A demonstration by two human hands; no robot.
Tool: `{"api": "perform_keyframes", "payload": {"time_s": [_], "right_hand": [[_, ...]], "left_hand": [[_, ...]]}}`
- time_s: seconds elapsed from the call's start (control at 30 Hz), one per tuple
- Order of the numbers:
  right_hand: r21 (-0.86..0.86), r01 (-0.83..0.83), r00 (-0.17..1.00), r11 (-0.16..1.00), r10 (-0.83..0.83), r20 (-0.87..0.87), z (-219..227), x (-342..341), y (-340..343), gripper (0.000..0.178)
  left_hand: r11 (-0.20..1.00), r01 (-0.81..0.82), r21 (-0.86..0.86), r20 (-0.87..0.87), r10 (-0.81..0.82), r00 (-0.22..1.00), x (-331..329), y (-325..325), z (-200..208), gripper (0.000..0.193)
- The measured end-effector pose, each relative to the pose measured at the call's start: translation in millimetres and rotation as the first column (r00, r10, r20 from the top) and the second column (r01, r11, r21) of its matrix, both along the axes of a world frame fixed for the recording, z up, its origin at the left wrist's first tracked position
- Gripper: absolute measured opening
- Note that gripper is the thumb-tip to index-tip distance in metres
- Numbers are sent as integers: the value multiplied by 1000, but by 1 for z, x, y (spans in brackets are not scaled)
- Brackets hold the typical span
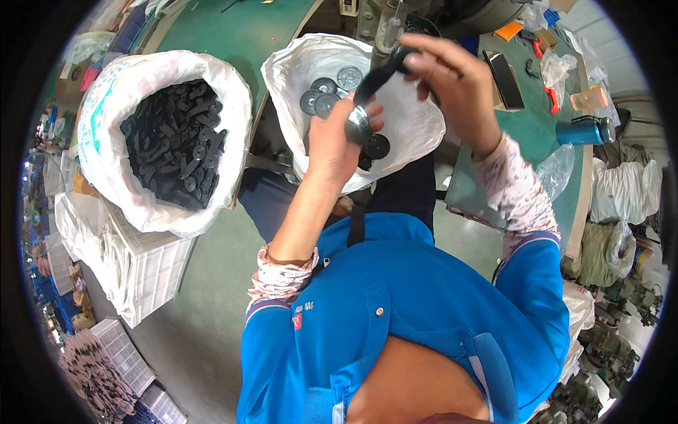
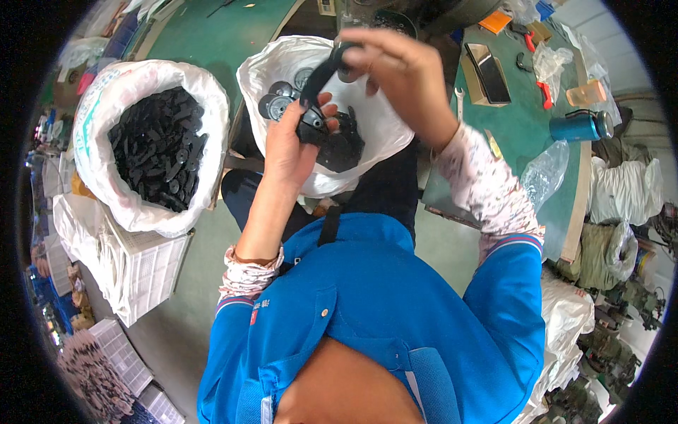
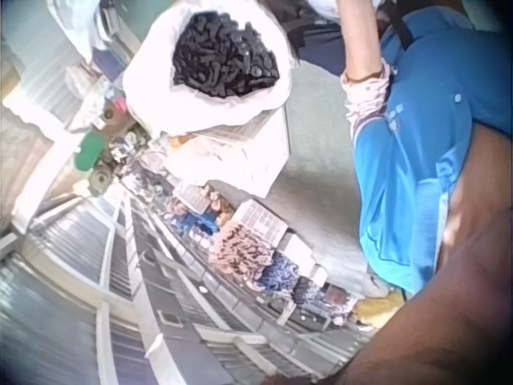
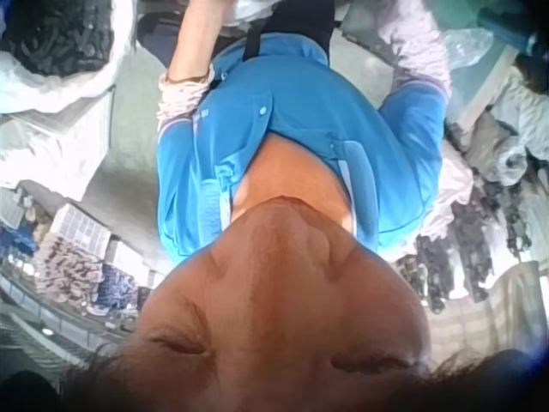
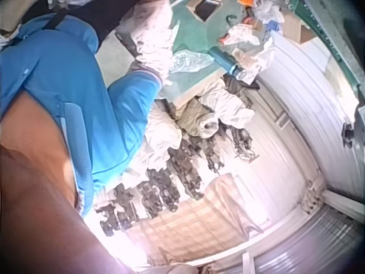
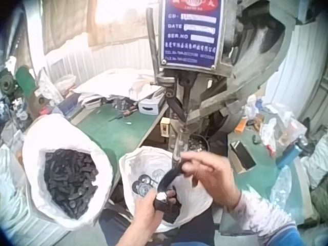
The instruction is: The person repeatedly picks up black plastic components from a white sack, attaches small metal pieces to them by hand, and places the assembled units into a second white sack. The process is continuous and repetitive.
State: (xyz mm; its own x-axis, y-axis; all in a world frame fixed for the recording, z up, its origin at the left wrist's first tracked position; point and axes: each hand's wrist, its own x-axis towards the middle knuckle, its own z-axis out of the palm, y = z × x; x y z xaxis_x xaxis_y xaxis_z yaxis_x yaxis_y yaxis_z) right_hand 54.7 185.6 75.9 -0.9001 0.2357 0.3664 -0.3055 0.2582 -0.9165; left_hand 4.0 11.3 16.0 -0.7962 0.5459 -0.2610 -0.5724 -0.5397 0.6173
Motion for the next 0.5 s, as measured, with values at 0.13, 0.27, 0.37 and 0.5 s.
{"api": "perform_keyframes", "payload": {"time_s": [0.13,0.27,0.37,0.5], "right_hand": [[-79,73,997,994,-74,-8,29,-33,18,30],[-174,74,959,982,-22,282,60,-58,29,23],[-229,75,925,970,18,380,63,-66,28,23],[-223,66,936,973,17,352,36,-46,15,32]], "left_hand": [[995,-98,-10,-62,97,993,-5,-1,0,35],[994,-96,43,-58,98,993,-9,-3,1,35],[991,-114,75,-71,119,990,-13,0,1,41],[980,-170,101,-80,178,981,-17,0,2,42]]}}
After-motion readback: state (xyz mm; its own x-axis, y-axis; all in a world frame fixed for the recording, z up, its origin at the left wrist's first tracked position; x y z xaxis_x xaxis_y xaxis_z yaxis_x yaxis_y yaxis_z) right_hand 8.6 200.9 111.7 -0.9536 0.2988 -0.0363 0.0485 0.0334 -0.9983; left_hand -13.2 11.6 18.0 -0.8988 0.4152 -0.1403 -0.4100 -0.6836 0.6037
